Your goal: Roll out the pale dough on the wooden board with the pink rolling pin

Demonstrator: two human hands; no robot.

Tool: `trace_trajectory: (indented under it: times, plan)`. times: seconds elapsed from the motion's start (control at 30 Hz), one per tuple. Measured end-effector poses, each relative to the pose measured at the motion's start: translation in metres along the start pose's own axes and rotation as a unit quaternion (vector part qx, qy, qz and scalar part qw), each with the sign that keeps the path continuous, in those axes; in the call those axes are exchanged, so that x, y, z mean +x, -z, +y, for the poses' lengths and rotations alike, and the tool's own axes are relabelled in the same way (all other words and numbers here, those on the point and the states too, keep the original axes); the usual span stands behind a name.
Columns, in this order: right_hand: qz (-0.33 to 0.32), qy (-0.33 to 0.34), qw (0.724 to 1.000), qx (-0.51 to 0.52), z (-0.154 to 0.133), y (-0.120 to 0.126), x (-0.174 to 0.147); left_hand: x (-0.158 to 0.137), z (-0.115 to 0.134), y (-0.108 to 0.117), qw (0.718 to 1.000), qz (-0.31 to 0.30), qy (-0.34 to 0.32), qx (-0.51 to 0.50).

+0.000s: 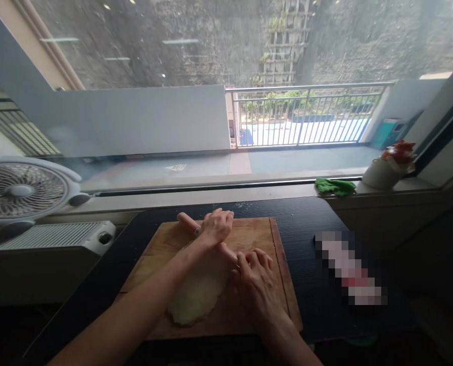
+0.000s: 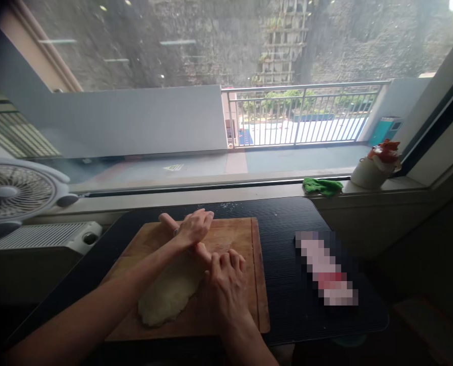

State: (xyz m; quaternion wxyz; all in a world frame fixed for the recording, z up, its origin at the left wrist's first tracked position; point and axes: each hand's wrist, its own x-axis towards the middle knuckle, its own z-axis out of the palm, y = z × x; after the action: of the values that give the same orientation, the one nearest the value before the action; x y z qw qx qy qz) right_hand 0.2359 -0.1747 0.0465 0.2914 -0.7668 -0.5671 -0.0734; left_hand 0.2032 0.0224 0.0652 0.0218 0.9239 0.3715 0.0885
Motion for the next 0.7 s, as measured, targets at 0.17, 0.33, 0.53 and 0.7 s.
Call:
trace_trajectory:
  times: [0.17, 0.33, 0.53, 0.7]
  plan:
    - [-0.004, 0.035, 0.999, 0.034, -0.019, -0.008, -0.016, -0.052, -0.042, 0.000, 0.996, -0.011, -0.084, 0.026]
    - [-0.032, 0.041, 0.995, 0.079, -0.019, -0.011, -0.019, -0.065, -0.055, 0.003, 0.992, -0.038, -0.109, 0.048]
    - [-0.021, 0.011, 0.999, 0.039, 0.009, -0.003, -0.001, -0.002, 0.000, -0.007, 0.998, -0.035, -0.049, 0.020]
    - [0.002, 0.008, 1.000, 0.016, 0.008, -0.003, -0.004, -0.001, 0.005, -0.008, 1.000, -0.001, -0.021, -0.003]
